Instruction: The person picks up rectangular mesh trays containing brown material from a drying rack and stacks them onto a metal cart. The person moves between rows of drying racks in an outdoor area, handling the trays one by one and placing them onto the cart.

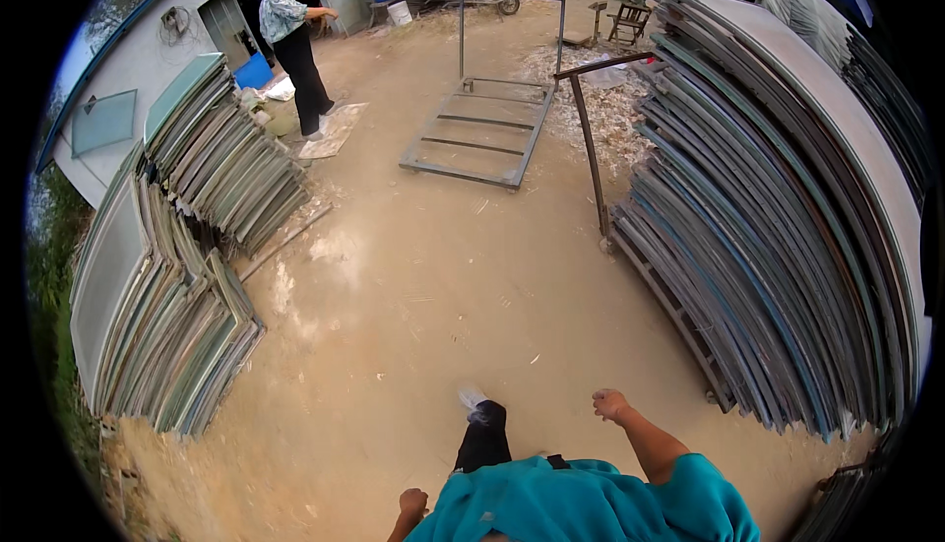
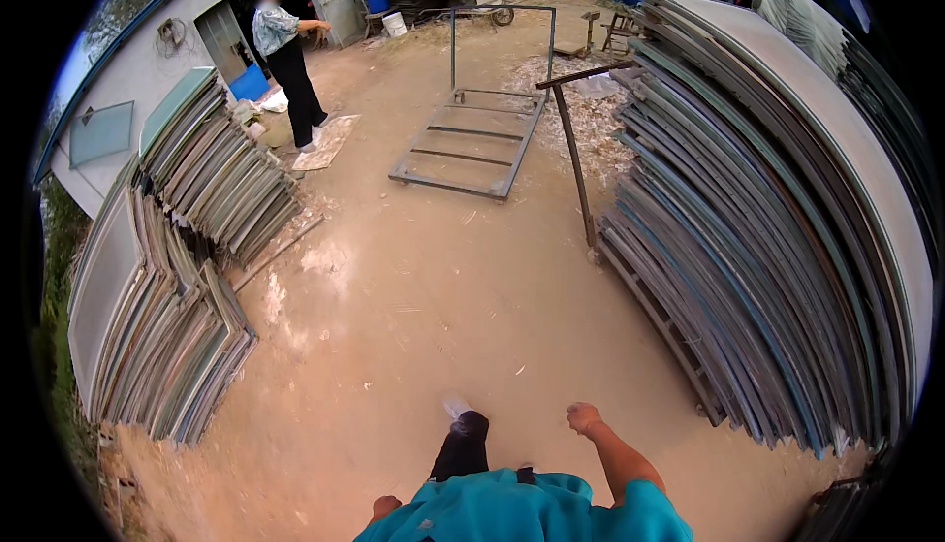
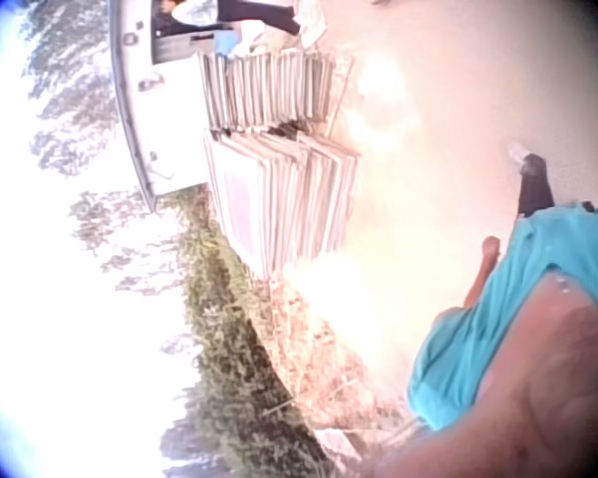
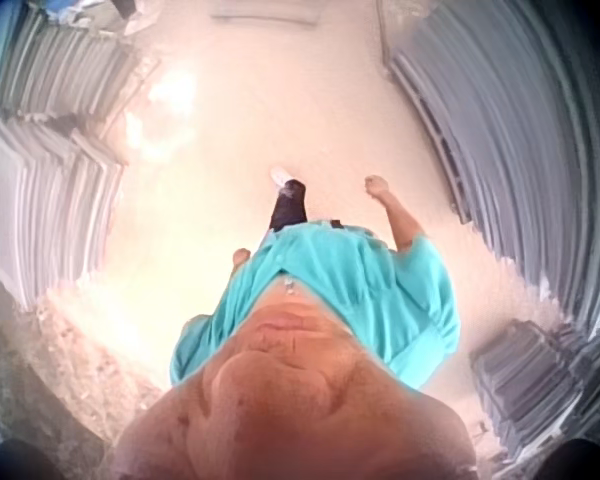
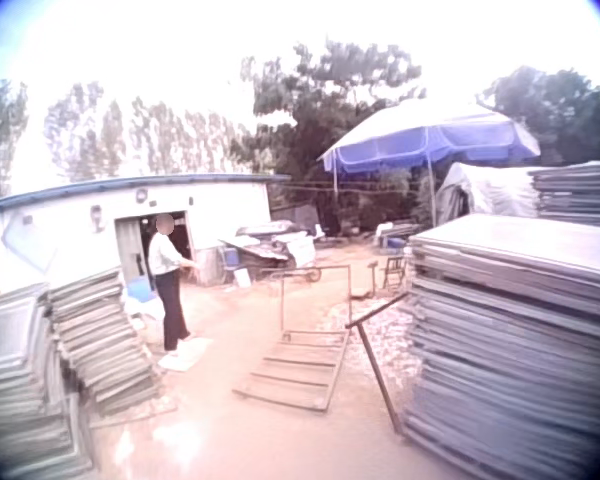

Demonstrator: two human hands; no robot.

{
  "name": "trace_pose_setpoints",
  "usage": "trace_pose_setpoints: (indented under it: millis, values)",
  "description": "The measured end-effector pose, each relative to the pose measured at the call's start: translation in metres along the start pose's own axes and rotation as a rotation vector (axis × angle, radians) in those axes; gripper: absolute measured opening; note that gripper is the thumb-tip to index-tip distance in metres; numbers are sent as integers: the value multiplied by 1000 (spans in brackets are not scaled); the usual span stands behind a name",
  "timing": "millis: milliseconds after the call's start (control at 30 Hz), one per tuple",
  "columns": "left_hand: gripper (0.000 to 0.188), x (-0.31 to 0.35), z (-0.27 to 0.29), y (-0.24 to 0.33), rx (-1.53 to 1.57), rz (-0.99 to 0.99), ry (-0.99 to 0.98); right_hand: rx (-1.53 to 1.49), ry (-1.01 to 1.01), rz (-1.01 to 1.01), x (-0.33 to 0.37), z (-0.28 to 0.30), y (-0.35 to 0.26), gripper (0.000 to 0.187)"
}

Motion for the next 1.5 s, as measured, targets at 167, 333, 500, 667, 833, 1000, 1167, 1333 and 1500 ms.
trace_pose_setpoints:
  millis: [167,333,500,667,833,1000,1167,1333,1500]
  values:
    - [9,-100,29,-62,466,393,-83,946,-579,236,-79,2,31,20]
    - [2,-184,181,-99,1036,486,-111,664,-449,-99,-110,11,-112,15]
    - [32,-279,344,-108,1775,535,-277,327,-252,-182,-209,4,-238,16]
    - [9,-383,419,-154,1681,497,-66,320,-285,-130,-348,-3,-286,14]
    - [2,-441,427,-241,1841,600,-351,362,-374,-242,-505,10,-361,14]
    - [3,-465,509,-271,1785,779,-215,798,-529,135,-675,35,-495,18]
    - [7,-558,545,-298,1816,1052,-363,594,-142,456,-783,45,-702,28]
    - [15,-670,605,-371,1819,1068,-386,552,-153,448,-876,22,-783,26]
    - [23,-810,712,-463,1893,949,-296,1081,-707,397,-940,9,-758,17]
Point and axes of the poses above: each hand's wrist, its own x-axis away from the middle knuckle, its own z-axis out of the back of the hand, y = z × x, the point moved 2 cm from there along -x, towards the middle knuckle, and after that the axes turned 15 degrees about z, right-handed, at the moved point
